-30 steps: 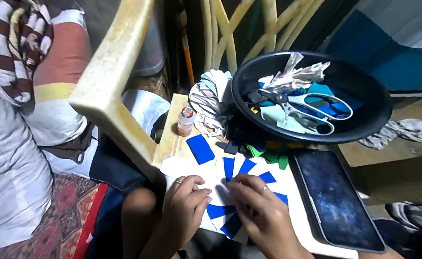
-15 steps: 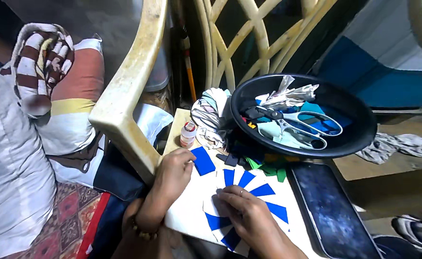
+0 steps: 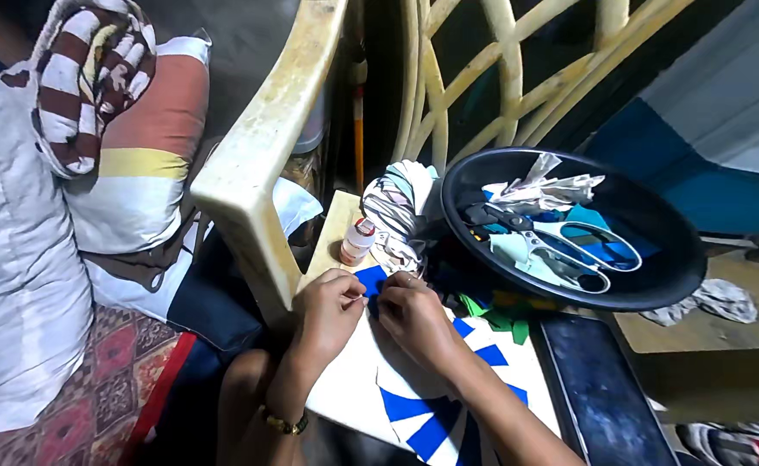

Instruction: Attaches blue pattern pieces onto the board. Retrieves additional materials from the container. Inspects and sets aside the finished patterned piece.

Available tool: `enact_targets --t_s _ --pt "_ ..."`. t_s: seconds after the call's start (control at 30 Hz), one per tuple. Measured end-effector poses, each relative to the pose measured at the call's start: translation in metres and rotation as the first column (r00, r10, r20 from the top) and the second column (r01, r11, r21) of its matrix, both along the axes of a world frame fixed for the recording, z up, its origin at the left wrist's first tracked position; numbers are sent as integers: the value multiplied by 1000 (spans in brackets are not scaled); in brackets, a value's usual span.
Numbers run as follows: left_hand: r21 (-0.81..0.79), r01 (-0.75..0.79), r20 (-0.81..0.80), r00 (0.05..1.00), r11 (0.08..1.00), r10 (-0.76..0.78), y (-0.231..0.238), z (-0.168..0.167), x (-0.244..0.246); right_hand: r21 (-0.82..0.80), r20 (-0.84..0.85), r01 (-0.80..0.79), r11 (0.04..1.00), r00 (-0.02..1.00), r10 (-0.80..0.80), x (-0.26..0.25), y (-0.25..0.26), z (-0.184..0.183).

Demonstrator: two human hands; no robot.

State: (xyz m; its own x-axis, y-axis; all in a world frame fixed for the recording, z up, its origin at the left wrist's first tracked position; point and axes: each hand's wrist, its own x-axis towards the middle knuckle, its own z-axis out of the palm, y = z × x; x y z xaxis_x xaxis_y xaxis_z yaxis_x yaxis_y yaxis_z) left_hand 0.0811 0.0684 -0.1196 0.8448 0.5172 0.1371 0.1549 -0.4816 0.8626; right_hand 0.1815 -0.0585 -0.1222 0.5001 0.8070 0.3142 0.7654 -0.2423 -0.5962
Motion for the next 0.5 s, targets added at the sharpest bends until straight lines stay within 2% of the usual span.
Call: enact_targets --t_s 0.1,0.2,0.3,0.5 --pt "48 73 2 997 996 -73 2 -2 -1 -29 -42 -11 1000 999 10 2 0 3" --pt "111 108 -8 994 988 -107 2 -3 -1 -129 -217 -19 992 976 -10 9 -1 12" --pt "161 137 -19 991 977 -136 3 -5 0 -146 -357 -47 988 934 -8 19 -2 13" --pt "175 172 -98 983 969 -156 5 0 3 -164 -473 -91 982 881 2 31 -4 15"
